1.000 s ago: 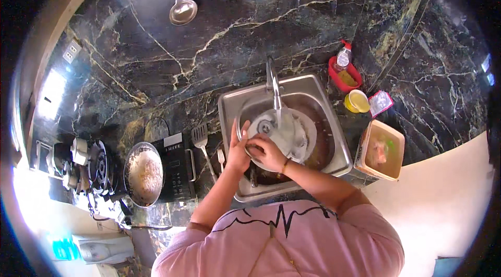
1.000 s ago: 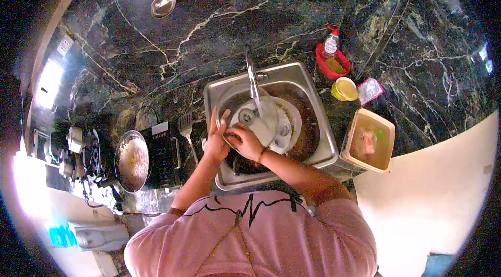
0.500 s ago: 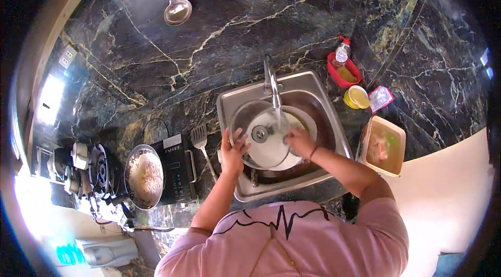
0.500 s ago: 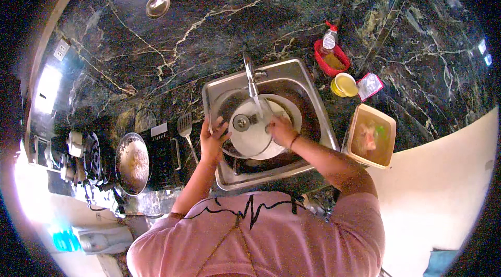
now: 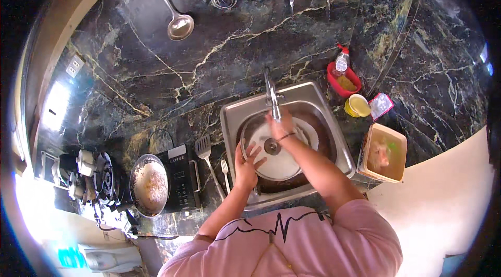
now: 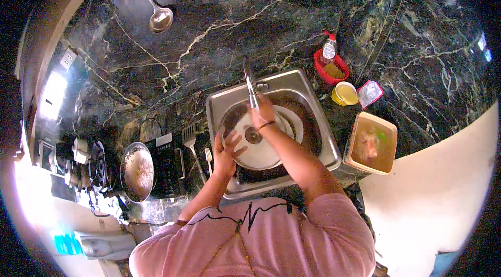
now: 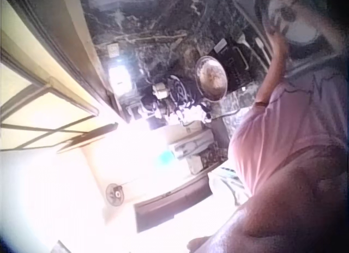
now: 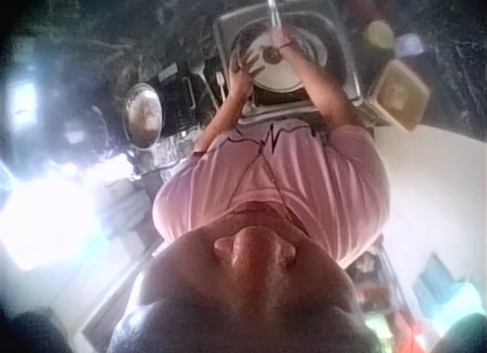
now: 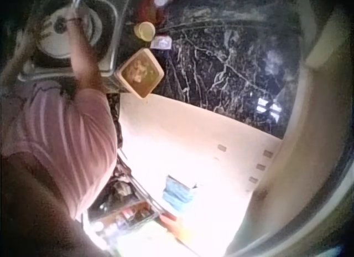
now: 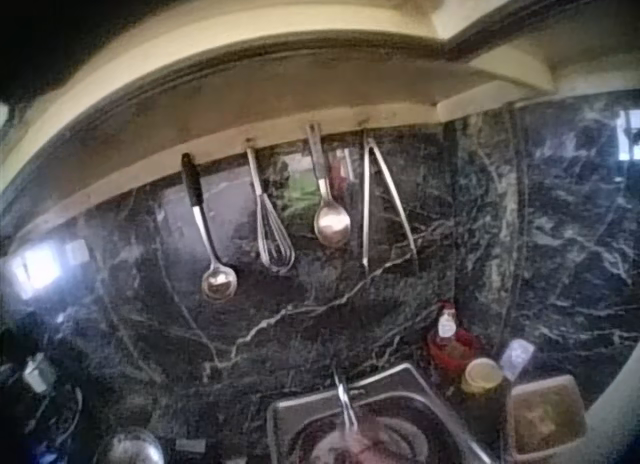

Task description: The person washes dishes in a kitchen sink, using a sponge and soap to scrub a pot lid, a plate, and a spoon under running water.

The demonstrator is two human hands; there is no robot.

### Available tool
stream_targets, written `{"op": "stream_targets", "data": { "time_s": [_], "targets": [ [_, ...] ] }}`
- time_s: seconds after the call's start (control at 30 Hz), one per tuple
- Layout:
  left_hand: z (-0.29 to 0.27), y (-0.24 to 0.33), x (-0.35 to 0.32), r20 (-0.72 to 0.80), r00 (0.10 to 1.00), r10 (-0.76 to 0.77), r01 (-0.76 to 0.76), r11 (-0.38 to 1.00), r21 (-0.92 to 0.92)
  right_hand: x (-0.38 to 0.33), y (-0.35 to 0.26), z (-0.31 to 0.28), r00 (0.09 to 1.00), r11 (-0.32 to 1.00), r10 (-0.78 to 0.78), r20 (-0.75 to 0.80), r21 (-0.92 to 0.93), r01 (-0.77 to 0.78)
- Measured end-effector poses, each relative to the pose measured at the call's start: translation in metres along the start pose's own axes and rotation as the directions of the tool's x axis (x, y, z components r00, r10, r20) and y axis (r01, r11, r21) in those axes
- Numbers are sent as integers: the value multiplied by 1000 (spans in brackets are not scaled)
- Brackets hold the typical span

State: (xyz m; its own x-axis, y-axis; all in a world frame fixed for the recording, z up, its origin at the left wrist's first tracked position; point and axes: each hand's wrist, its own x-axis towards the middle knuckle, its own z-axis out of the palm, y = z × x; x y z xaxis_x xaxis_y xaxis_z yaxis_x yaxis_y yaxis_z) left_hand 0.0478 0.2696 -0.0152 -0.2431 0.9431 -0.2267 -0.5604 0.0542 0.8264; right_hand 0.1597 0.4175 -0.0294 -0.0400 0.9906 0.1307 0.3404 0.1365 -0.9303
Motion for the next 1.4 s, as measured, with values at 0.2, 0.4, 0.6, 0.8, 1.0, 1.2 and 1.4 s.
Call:
{"op": "stream_targets", "data": {
  "time_s": [0.2, 0.4, 0.6, 0.8, 1.0, 1.2, 1.4],
  "targets": [
    [18, 0, 4, -24, 997, 75, -74, 996, 49, 4, 66, -6, 877, 821, -335, -344, -564, 92],
    [25, -3, -4, 6, 999, 52, -52, 998, 26, 8, 10, 15, 915, 964, -239, -324, -190, 184],
    [19, 17, 14, -44, 978, 205, -199, 974, 113, -14, 71, -24, 993, 761, -116, -12, -643, 81],
    [-14, 16, 39, -73, 997, 21, -35, 980, -198, -45, 92, -97, 947, 878, 316, -57, 395, -269],
    [-17, -50, 71, 51, 961, -271, 271, 893, -360, -44, 57, -132, 909, 593, 379, 177, 707, -385],
    [-12, -125, 106, 91, 906, -414, 422, 900, -106, -61, 25, -140, 991, 830, 84, -102, 558, -13],
    [43, -100, 143, 475, 736, -483, 597, 794, -119, -99, -12, -143, 911, 920, -371, -177, -205, 335]
  ]
}}
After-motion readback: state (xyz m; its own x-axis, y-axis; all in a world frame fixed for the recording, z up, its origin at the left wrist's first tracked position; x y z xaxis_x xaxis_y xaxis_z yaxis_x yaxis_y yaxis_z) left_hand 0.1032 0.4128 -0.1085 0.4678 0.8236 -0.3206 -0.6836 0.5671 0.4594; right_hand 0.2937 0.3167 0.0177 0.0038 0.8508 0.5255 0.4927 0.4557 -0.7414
